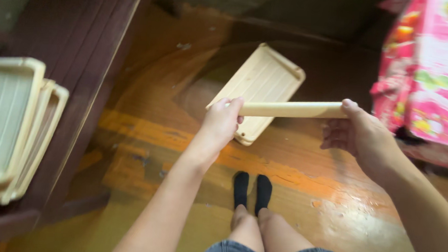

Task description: The person assembles a small plastic stool by inserting cylindrical legs into the base and stacking additional trays. They repeatedly insert and remove the legs, then stack the trays on a nearby bench.

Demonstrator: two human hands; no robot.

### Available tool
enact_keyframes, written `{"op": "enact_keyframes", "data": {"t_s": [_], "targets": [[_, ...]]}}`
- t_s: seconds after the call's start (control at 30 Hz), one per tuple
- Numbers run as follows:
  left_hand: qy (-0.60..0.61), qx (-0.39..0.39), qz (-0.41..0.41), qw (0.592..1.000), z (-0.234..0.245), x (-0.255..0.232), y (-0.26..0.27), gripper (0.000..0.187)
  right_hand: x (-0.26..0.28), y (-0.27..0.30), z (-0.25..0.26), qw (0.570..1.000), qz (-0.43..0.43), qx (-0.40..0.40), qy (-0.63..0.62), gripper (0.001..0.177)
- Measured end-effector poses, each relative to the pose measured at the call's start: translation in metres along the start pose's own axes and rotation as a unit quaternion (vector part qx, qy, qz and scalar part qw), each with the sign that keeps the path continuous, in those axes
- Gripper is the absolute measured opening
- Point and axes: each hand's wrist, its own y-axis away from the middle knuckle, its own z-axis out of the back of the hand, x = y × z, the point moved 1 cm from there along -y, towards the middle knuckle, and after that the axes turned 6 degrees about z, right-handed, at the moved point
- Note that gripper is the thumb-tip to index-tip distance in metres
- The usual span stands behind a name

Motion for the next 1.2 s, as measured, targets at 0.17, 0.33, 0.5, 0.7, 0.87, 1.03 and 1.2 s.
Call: {"op": "enact_keyframes", "data": {"t_s": [0.17,0.33,0.5,0.7,0.87,1.03,1.2], "targets": [[-0.019,0.056,0.044,0.997,-0.027,-0.031,0.026,0.031,0.017,0.047,0.027,0.998,0.05,-0.034,-0.035,0.041],[-0.072,0.095,0.022,0.993,-0.067,-0.053,0.042,0.03,0.021,0.084,0.061,0.993,0.065,-0.079,-0.051,0.043],[-0.078,0.158,0.008,0.984,-0.128,-0.06,0.058,0.03,0.016,0.116,0.115,0.985,0.082,-0.133,-0.068,0.043],[-0.052,0.216,0.009,0.975,-0.22,-0.05,0.075,0.035,0.003,0.152,0.22,0.985,0.086,-0.14,-0.047,0.049],[-0.045,0.222,-0.007,0.974,-0.326,-0.025,0.087,0.041,-0.014,0.173,0.321,0.983,0.066,-0.166,-0.04,0.049],[-0.028,0.251,-0.02,0.967,-0.418,-0.003,0.106,0.041,-0.027,0.191,0.412,0.977,0.047,-0.203,-0.036,0.046],[-0.023,0.226,0.034,0.973,-0.484,-0.002,0.115,0.027,-0.024,0.203,0.471,0.973,0.059,-0.214,-0.062,0.036]]}}
